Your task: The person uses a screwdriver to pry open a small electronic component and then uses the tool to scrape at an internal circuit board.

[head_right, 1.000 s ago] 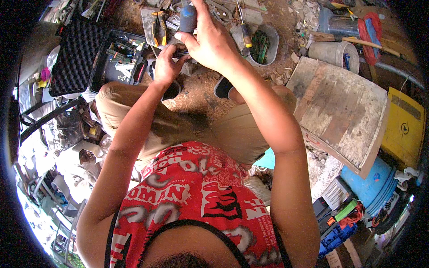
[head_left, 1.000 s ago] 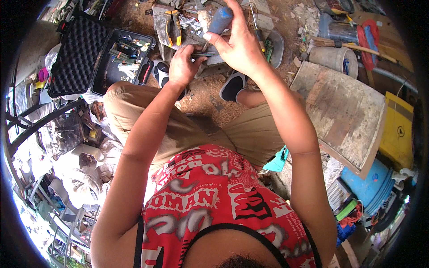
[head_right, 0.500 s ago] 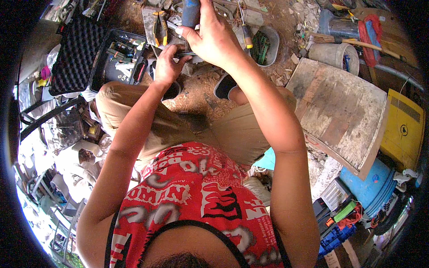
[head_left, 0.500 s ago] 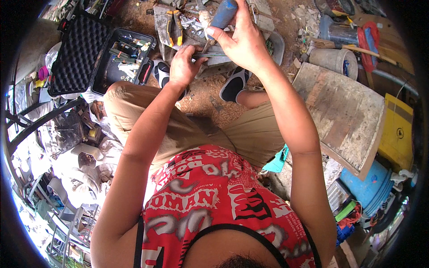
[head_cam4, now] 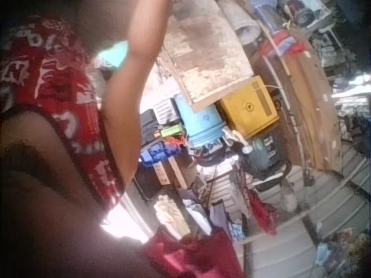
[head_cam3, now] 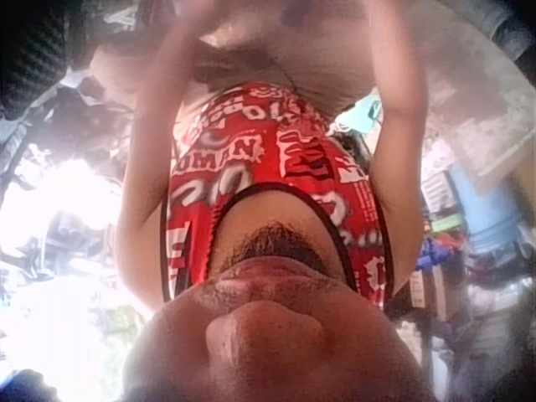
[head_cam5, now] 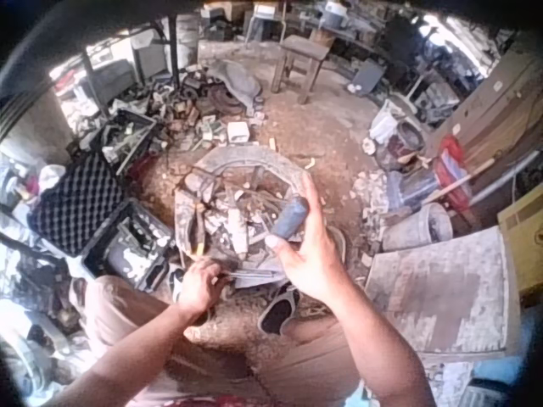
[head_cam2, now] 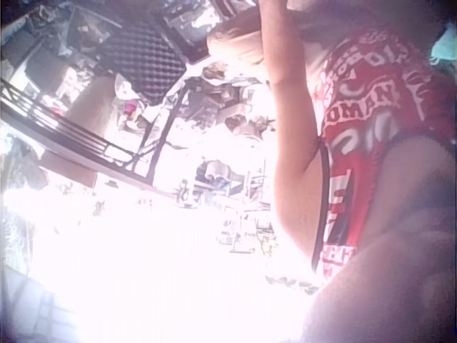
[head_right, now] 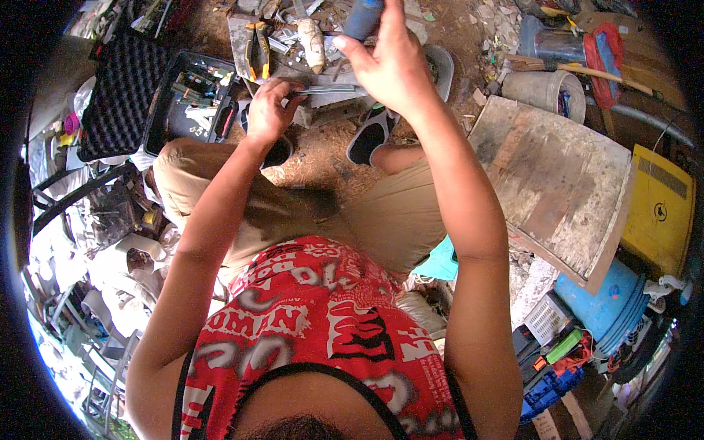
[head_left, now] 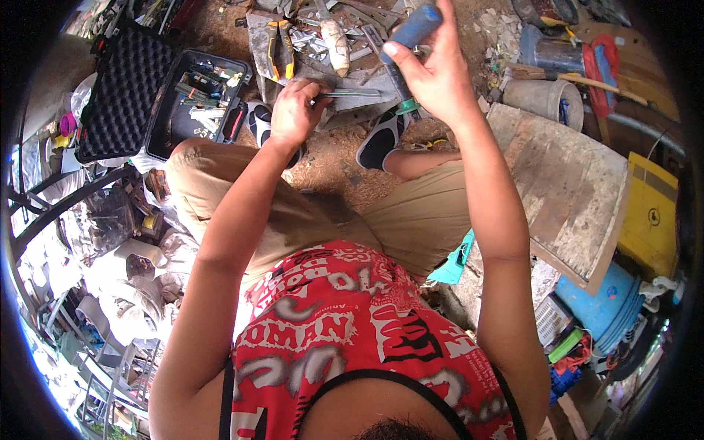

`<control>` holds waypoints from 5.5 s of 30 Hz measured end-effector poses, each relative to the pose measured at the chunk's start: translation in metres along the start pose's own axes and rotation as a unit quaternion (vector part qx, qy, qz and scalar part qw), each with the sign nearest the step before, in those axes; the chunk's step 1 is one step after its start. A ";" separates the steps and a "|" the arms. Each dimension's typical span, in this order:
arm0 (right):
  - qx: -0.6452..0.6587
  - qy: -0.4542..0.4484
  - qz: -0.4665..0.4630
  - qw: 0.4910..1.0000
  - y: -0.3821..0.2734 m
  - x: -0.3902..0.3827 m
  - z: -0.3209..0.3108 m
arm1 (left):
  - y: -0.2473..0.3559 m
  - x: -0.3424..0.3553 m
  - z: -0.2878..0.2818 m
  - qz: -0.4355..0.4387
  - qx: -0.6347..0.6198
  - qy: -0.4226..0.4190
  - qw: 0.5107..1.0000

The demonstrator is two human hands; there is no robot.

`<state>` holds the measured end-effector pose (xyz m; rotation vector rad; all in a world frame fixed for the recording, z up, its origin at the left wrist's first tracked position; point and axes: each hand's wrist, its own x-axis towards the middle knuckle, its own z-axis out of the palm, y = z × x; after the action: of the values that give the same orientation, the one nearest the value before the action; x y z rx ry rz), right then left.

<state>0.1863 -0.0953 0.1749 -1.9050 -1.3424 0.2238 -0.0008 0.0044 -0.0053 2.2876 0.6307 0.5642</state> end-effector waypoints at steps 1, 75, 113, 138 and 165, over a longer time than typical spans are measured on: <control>0.000 -0.022 0.082 0.996 -0.001 -0.003 -0.007 | 0.000 0.001 -0.002 0.009 0.035 0.002 0.999; 0.099 -0.032 0.125 0.987 0.013 -0.001 0.009 | 0.041 0.021 0.042 -0.035 0.170 -0.044 0.984; 0.372 0.081 0.038 0.924 0.052 -0.004 -0.003 | 0.032 0.014 0.045 -0.014 0.068 0.019 0.997; 0.186 0.023 0.011 0.982 0.025 -0.006 0.014 | 0.039 0.021 0.046 -0.014 0.149 -0.021 0.989; 0.142 0.031 -0.016 0.989 0.009 -0.004 0.014 | 0.036 0.020 0.071 -0.011 0.143 0.075 0.987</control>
<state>0.1831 -0.0932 0.1581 -1.6384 -1.2270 0.3184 0.0641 -0.0428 -0.0233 2.5160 0.8577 0.6772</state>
